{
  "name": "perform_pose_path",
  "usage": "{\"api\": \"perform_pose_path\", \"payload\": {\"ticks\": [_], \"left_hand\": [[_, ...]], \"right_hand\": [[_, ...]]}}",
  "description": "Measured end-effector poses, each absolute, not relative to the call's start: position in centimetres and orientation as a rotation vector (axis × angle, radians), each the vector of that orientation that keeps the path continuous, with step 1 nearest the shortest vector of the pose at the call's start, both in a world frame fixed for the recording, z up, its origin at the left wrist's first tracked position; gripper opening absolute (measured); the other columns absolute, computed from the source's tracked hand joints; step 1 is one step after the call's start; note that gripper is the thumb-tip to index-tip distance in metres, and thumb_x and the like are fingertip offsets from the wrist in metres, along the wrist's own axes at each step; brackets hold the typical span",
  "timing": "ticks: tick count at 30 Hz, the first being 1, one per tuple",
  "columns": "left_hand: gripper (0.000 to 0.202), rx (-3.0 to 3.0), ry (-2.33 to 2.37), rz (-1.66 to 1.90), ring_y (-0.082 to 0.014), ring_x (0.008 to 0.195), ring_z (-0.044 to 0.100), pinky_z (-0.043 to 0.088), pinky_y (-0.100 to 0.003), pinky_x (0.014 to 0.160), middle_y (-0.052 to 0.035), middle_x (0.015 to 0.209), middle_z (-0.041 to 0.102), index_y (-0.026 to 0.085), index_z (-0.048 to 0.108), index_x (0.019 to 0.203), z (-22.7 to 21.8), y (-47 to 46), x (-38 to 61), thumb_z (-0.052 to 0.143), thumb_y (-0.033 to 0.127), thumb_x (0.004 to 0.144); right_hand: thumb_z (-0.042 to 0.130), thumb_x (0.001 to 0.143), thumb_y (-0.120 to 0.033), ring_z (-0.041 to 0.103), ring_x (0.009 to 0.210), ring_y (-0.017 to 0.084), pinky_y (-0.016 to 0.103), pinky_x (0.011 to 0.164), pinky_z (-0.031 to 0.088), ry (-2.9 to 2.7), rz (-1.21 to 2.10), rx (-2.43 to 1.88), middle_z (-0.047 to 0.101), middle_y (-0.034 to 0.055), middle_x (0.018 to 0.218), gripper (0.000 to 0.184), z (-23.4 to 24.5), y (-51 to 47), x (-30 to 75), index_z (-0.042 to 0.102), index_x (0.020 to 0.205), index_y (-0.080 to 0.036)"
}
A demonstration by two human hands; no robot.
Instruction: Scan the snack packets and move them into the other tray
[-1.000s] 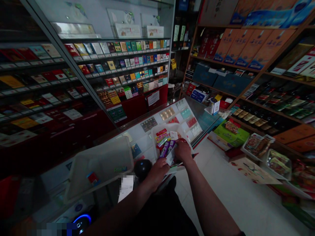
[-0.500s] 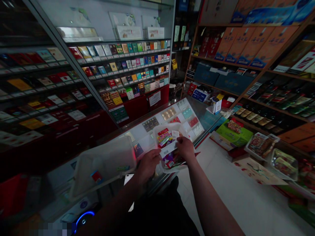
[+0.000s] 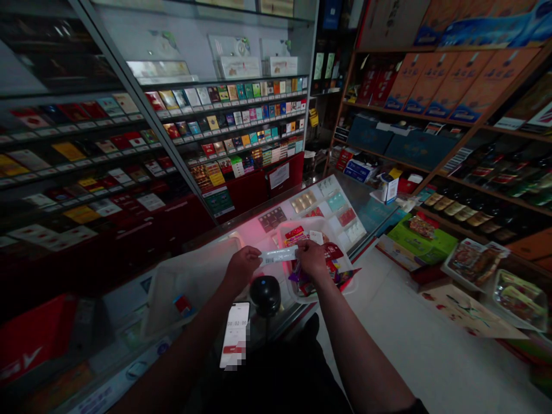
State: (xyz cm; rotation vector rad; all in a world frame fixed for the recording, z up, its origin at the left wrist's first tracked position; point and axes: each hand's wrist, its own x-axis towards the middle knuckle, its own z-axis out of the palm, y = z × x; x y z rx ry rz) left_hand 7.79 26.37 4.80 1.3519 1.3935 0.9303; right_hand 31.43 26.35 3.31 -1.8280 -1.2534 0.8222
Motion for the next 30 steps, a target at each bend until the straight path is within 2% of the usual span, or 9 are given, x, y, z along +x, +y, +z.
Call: {"api": "perform_pose_path", "payload": {"ticks": [3,6,11,16,24,30], "left_hand": [[0.018,1.299,1.434,0.918,-0.0117,0.057,0.059,0.045,-0.024,0.057,0.0006,0.074,0.065,0.018,0.057,0.090,3.8,26.7,7.1,0.064,0.019,0.073],[0.023,1.309,1.484,0.921,-0.0113,0.060,0.059,0.046,-0.023,0.059,0.0008,0.076,0.064,0.018,0.056,0.093,2.8,26.9,6.6,0.066,0.018,0.073],[0.019,1.474,1.561,0.841,-0.0133,0.066,0.061,0.045,-0.024,0.064,0.0006,0.073,0.065,0.018,0.058,0.090,1.5,27.1,5.8,0.065,0.016,0.073],[0.017,1.534,1.623,0.806,-0.0142,0.069,0.061,0.043,-0.023,0.064,-0.0010,0.077,0.068,0.019,0.063,0.087,1.4,27.0,5.5,0.060,0.011,0.072],[0.009,1.421,1.596,0.844,-0.0147,0.067,0.063,0.046,-0.025,0.064,-0.0020,0.075,0.066,0.018,0.062,0.083,2.5,26.5,6.0,0.064,0.016,0.075],[0.015,1.382,1.595,0.930,-0.0151,0.067,0.064,0.045,-0.024,0.062,-0.0016,0.075,0.069,0.018,0.064,0.090,2.2,26.9,4.4,0.064,0.023,0.075]], "right_hand": [[0.055,0.075,-0.019,0.067,0.080,0.017,0.025,0.075,0.049,-1.317,0.804,-1.848,0.075,0.0046,0.092,0.031,3.5,26.2,30.3,0.074,0.099,-0.016],[0.056,0.077,-0.016,0.067,0.088,0.017,0.026,0.082,0.048,-1.375,0.770,-1.894,0.075,0.0048,0.102,0.033,3.6,26.0,29.5,0.073,0.105,-0.018],[0.057,0.079,-0.015,0.067,0.083,0.016,0.024,0.077,0.046,-1.447,0.748,-1.957,0.075,0.0033,0.092,0.023,3.4,25.4,28.7,0.074,0.094,-0.018],[0.057,0.079,-0.015,0.066,0.080,0.016,0.023,0.071,0.045,-1.459,0.747,-1.957,0.075,0.0033,0.090,0.024,3.3,25.0,28.3,0.074,0.095,-0.019],[0.058,0.081,-0.016,0.067,0.081,0.016,0.024,0.075,0.045,-1.452,0.765,-1.976,0.075,0.0028,0.089,0.020,3.3,24.9,28.2,0.074,0.092,-0.019],[0.057,0.080,-0.016,0.067,0.083,0.017,0.024,0.075,0.045,-1.439,0.737,-1.943,0.075,0.0029,0.092,0.024,4.1,25.2,27.0,0.073,0.097,-0.020]]}}
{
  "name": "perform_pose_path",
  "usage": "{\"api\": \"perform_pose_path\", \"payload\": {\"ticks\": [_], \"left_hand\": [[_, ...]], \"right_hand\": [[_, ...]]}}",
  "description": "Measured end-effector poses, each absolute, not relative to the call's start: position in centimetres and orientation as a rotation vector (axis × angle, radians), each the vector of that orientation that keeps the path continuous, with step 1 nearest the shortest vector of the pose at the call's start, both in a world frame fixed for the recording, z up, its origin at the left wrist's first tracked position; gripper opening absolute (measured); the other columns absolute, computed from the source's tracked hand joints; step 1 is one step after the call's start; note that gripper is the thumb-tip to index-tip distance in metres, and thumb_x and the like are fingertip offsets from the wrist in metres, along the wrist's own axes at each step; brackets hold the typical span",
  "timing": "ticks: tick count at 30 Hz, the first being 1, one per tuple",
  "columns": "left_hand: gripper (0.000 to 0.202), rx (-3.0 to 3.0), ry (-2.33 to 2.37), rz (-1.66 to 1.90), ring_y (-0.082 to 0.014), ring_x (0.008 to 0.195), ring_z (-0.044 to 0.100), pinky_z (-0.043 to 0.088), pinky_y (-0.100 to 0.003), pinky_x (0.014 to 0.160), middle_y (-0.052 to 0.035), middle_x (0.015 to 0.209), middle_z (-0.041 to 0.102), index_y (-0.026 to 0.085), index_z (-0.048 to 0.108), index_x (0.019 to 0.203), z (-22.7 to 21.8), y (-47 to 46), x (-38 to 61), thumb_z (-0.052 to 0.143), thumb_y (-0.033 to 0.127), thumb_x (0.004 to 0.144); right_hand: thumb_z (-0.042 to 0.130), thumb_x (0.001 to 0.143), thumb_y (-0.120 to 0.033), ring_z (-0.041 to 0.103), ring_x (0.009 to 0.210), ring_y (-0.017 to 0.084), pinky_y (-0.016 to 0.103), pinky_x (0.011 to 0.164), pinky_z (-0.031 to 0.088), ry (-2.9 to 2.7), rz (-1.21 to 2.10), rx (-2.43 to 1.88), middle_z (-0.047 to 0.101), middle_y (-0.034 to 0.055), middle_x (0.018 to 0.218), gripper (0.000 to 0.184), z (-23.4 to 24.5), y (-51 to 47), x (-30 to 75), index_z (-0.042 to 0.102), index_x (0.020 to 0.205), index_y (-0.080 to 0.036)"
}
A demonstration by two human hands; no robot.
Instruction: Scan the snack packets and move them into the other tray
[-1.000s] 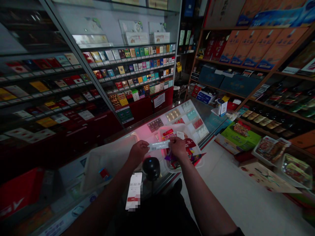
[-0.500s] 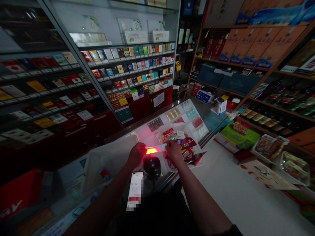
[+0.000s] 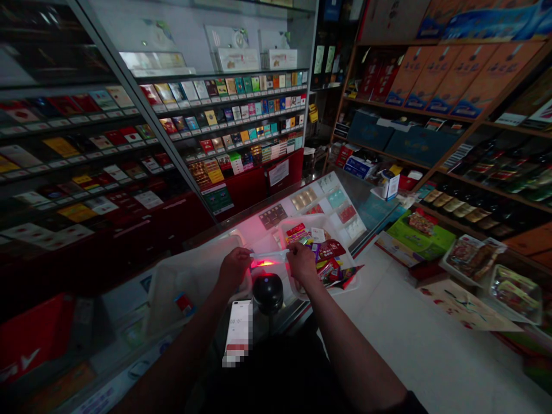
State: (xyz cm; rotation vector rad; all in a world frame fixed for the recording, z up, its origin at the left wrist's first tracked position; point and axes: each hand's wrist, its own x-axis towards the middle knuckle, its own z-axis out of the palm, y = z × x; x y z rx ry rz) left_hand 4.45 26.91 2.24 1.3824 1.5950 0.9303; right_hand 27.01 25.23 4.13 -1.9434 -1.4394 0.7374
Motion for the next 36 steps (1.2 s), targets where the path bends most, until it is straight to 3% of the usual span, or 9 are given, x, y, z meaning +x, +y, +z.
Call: {"api": "perform_pose_path", "payload": {"ticks": [14,24,29,36], "left_hand": [[0.032,1.240,1.840,1.009,-0.0200,0.078,0.069,0.051,-0.029,0.070,-0.0070,0.089,0.074,0.017,0.067,0.100,2.9,23.2,-5.6,0.067,0.036,0.074],[0.030,1.190,2.058,1.086,-0.0212,0.083,0.069,0.052,-0.031,0.076,-0.0072,0.093,0.074,0.018,0.068,0.100,2.1,22.0,-12.6,0.064,0.033,0.076],[0.030,1.183,2.114,1.138,-0.0209,0.085,0.069,0.052,-0.031,0.080,-0.0073,0.093,0.075,0.017,0.067,0.099,3.4,23.3,-13.7,0.065,0.035,0.075],[0.033,1.276,2.030,1.059,-0.0228,0.086,0.069,0.051,-0.033,0.079,-0.0082,0.094,0.075,0.017,0.069,0.096,3.5,23.6,-10.6,0.063,0.044,0.077]], "right_hand": [[0.062,0.079,-0.017,0.064,0.079,0.017,0.026,0.076,0.046,-1.771,0.894,-1.684,0.072,0.0028,0.086,0.031,6.1,24.5,17.3,0.071,0.108,-0.019],[0.059,0.079,-0.017,0.066,0.107,0.022,0.031,0.092,0.047,-1.995,1.142,-1.546,0.071,0.0098,0.117,0.043,4.5,21.8,9.1,0.067,0.121,-0.017],[0.059,0.082,-0.021,0.053,0.130,0.026,0.037,0.111,0.038,-2.098,1.142,-1.470,0.058,0.0152,0.140,0.056,3.9,20.2,7.3,0.056,0.137,-0.014],[0.060,0.083,-0.023,0.057,0.124,0.025,0.036,0.109,0.040,-2.050,1.088,-1.481,0.063,0.0145,0.133,0.048,5.3,20.3,9.5,0.062,0.130,-0.011]]}}
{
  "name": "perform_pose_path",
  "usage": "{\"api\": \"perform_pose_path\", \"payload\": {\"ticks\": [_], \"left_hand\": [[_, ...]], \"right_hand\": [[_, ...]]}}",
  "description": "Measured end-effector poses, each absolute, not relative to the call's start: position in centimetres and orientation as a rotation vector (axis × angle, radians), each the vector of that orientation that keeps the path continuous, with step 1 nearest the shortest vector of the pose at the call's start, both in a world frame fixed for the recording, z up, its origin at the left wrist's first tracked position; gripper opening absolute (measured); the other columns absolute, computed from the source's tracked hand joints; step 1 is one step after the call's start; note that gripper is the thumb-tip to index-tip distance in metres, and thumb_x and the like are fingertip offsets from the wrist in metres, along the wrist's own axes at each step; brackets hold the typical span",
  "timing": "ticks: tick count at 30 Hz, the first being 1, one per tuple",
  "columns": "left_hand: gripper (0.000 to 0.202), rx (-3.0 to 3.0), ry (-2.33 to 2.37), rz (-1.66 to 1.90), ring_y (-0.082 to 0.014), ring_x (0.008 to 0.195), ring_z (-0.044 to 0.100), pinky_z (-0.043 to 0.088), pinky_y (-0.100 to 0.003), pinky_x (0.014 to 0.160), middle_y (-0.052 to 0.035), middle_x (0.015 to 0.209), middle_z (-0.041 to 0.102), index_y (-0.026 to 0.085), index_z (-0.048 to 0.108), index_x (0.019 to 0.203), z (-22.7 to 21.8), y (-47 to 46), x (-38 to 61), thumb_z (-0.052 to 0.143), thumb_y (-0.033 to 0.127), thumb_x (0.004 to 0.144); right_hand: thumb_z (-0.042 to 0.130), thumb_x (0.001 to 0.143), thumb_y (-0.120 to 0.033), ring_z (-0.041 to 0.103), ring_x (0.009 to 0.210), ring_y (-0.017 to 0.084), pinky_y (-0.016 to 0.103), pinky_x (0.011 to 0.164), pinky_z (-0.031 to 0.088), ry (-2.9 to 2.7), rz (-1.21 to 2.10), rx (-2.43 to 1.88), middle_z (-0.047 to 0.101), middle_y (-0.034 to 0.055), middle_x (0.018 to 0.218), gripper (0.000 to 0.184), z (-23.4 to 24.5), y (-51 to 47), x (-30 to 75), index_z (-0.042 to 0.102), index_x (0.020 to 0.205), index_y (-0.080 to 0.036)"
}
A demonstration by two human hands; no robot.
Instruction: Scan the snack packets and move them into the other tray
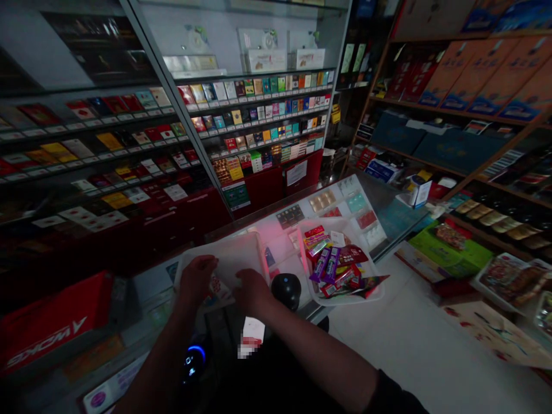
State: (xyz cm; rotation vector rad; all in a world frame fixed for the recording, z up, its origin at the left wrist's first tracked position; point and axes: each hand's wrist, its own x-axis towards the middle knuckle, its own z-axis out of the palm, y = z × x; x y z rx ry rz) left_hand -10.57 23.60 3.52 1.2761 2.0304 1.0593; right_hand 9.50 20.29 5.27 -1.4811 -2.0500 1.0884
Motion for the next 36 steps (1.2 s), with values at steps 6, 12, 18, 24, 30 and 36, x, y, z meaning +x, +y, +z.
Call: {"api": "perform_pose_path", "payload": {"ticks": [6,12,18,24,30,36], "left_hand": [[0.034,1.305,1.814,1.009,-0.0226,0.083,0.070,0.050,-0.033,0.076,-0.0077,0.090,0.075,0.018,0.068,0.096,3.8,23.8,-4.9,0.066,0.045,0.076],[0.029,1.302,1.580,1.052,-0.0202,0.080,0.069,0.050,-0.031,0.075,-0.0054,0.087,0.075,0.018,0.067,0.093,6.5,23.4,1.1,0.068,0.042,0.077],[0.019,1.275,1.306,0.976,-0.0188,0.082,0.068,0.049,-0.030,0.077,-0.0061,0.089,0.074,0.019,0.067,0.094,9.3,21.0,8.3,0.066,0.033,0.080],[0.032,0.953,1.028,0.752,-0.0197,0.091,0.065,0.046,-0.031,0.079,-0.0110,0.108,0.070,0.016,0.064,0.105,8.4,18.9,14.5,0.067,0.027,0.075],[0.041,0.657,1.003,0.596,-0.0217,0.100,0.059,0.043,-0.034,0.086,-0.0071,0.105,0.064,0.017,0.060,0.106,7.2,18.3,17.8,0.071,0.025,0.067],[0.050,0.527,1.024,0.636,-0.0221,0.102,0.057,0.042,-0.037,0.089,-0.0057,0.103,0.065,0.021,0.058,0.112,5.1,18.9,19.2,0.072,0.021,0.063]], "right_hand": [[0.063,0.084,-0.024,0.061,0.117,0.023,0.036,0.103,0.044,-1.876,0.964,-1.522,0.067,0.0127,0.126,0.042,6.9,21.2,13.2,0.065,0.124,-0.014],[0.061,0.087,-0.028,0.065,0.108,0.021,0.033,0.098,0.046,-1.762,0.808,-1.684,0.071,0.0097,0.117,0.034,7.1,23.0,19.2,0.069,0.119,-0.017],[0.053,0.091,-0.025,0.066,0.109,0.023,0.031,0.097,0.046,-1.667,0.587,-1.985,0.071,0.0119,0.119,0.035,6.1,25.3,27.1,0.068,0.121,-0.013],[0.044,0.095,-0.020,0.068,0.105,0.023,0.029,0.091,0.046,-1.767,0.470,-2.294,0.072,0.0164,0.112,0.035,4.4,26.9,32.8,0.067,0.120,-0.013],[0.040,0.097,-0.023,0.068,0.103,0.026,0.032,0.086,0.049,-1.975,0.356,-2.397,0.071,0.0188,0.110,0.035,3.1,27.7,34.8,0.067,0.117,-0.013],[0.045,0.094,-0.022,0.066,0.108,0.030,0.037,0.087,0.049,-2.050,0.333,-2.425,0.071,0.0190,0.110,0.034,2.5,27.9,35.6,0.068,0.118,-0.015]]}}
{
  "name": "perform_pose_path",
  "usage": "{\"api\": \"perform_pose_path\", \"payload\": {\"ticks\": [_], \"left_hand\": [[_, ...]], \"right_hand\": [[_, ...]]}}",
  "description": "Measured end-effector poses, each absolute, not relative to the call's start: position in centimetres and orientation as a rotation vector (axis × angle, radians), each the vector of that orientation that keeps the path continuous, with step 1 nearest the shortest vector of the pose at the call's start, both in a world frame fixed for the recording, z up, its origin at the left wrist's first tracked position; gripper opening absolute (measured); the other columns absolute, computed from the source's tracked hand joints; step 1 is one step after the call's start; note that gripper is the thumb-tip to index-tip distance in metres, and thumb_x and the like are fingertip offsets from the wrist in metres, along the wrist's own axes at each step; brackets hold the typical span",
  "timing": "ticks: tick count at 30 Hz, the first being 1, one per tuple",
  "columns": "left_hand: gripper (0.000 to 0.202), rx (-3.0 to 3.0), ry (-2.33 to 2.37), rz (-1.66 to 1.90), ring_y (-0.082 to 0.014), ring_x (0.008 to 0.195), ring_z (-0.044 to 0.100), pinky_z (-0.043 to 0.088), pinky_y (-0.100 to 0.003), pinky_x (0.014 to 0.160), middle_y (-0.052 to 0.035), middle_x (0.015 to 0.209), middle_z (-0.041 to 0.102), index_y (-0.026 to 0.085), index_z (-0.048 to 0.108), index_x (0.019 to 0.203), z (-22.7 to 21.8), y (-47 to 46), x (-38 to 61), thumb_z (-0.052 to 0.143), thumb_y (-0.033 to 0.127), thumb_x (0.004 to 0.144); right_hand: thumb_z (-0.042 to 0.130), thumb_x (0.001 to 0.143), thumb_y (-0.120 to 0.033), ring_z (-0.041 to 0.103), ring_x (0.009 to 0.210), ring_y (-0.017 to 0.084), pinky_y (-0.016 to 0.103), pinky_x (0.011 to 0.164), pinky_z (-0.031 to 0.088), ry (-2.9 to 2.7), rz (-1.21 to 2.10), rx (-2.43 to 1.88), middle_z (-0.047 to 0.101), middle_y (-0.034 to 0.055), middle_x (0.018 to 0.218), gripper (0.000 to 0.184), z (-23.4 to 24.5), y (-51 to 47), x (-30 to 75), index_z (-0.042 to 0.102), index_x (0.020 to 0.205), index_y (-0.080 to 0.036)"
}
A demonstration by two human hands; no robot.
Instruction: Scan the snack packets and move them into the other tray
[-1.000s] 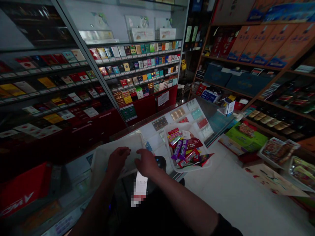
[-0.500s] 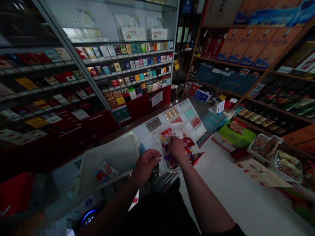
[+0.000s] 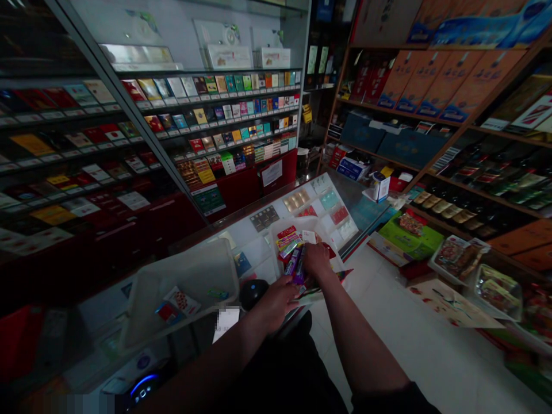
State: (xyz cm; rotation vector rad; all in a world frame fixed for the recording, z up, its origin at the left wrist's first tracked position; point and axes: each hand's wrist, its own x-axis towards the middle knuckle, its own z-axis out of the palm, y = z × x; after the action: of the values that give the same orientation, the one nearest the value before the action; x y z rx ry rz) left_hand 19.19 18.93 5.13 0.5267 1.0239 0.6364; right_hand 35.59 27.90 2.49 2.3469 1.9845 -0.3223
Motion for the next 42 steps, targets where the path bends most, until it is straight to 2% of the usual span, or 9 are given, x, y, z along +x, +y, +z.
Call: {"api": "perform_pose_path", "payload": {"ticks": [10,15,19,24,27,29,33,37,42], "left_hand": [[0.028,0.500,1.050,0.694,-0.0198,0.091,0.059,0.047,-0.034,0.084,-0.0038,0.086,0.062,0.017,0.060,0.085,4.4,19.0,19.9,0.074,0.019,0.061],[0.034,0.465,1.062,0.709,-0.0178,0.083,0.062,0.050,-0.033,0.083,-0.0039,0.083,0.066,0.016,0.062,0.092,4.5,19.5,20.3,0.075,0.015,0.060],[0.030,0.416,1.040,0.730,-0.0170,0.074,0.066,0.051,-0.030,0.071,-0.0056,0.082,0.068,0.016,0.061,0.093,3.8,19.9,21.1,0.074,0.017,0.066],[0.025,0.417,1.099,0.738,-0.0132,0.059,0.065,0.036,-0.020,0.049,-0.0047,0.075,0.065,0.013,0.059,0.088,2.4,20.8,22.4,0.074,0.017,0.067],[0.023,0.465,1.130,0.745,-0.0104,0.053,0.060,0.026,-0.019,0.043,-0.0028,0.069,0.063,0.013,0.060,0.085,2.3,21.3,22.8,0.071,0.012,0.065],[0.024,0.510,1.157,0.739,-0.0100,0.050,0.058,0.026,-0.019,0.042,-0.0019,0.066,0.062,0.013,0.061,0.087,2.7,21.5,22.7,0.068,0.011,0.064],[0.026,0.617,1.159,0.742,-0.0107,0.051,0.057,0.031,-0.020,0.043,-0.0021,0.065,0.063,0.013,0.063,0.090,4.0,21.5,21.5,0.066,0.014,0.065],[0.020,0.713,1.124,0.813,-0.0109,0.053,0.057,0.034,-0.020,0.046,-0.0023,0.065,0.065,0.015,0.064,0.087,5.0,21.9,19.4,0.063,0.016,0.066],[0.020,0.885,1.135,0.851,-0.0130,0.059,0.062,0.037,-0.021,0.049,-0.0028,0.070,0.067,0.016,0.066,0.090,6.0,23.2,15.7,0.060,0.024,0.073]], "right_hand": [[0.043,0.095,-0.022,0.068,0.105,0.024,0.033,0.093,0.046,1.967,-0.366,2.460,0.073,0.0166,0.107,0.035,2.6,27.7,36.1,0.071,0.114,-0.016],[0.047,0.091,-0.018,0.067,0.107,0.028,0.037,0.092,0.046,2.016,-0.347,2.354,0.072,0.0197,0.109,0.037,2.7,27.6,36.0,0.068,0.121,-0.015],[0.047,0.092,-0.021,0.067,0.107,0.027,0.035,0.093,0.045,2.019,-0.335,2.366,0.073,0.0189,0.109,0.035,2.5,27.3,35.7,0.069,0.119,-0.016],[0.047,0.093,-0.027,0.068,0.101,0.026,0.034,0.091,0.044,2.058,-0.342,2.397,0.074,0.0169,0.101,0.031,2.4,26.7,35.2,0.073,0.106,-0.014],[0.048,0.093,-0.028,0.068,0.100,0.025,0.032,0.090,0.044,2.055,-0.381,2.440,0.074,0.0154,0.101,0.031,2.8,26.5,35.2,0.073,0.105,-0.014],[0.049,0.093,-0.029,0.068,0.101,0.024,0.031,0.089,0.045,2.034,-0.437,2.505,0.074,0.0147,0.103,0.032,3.3,26.4,35.3,0.073,0.109,-0.015],[0.051,0.091,-0.028,0.067,0.103,0.023,0.028,0.088,0.046,2.031,-0.597,2.665,0.074,0.0137,0.110,0.035,4.7,26.2,35.6,0.071,0.117,-0.015],[0.054,0.087,-0.024,0.067,0.101,0.021,0.029,0.090,0.048,2.067,-0.849,2.816,0.074,0.0108,0.111,0.033,5.5,26.3,35.9,0.073,0.113,-0.016],[0.052,0.084,-0.022,0.069,0.076,0.017,0.029,0.074,0.056,1.998,-1.620,2.942,0.075,0.0060,0.093,0.034,5.0,26.4,35.0,0.070,0.111,-0.015]]}}
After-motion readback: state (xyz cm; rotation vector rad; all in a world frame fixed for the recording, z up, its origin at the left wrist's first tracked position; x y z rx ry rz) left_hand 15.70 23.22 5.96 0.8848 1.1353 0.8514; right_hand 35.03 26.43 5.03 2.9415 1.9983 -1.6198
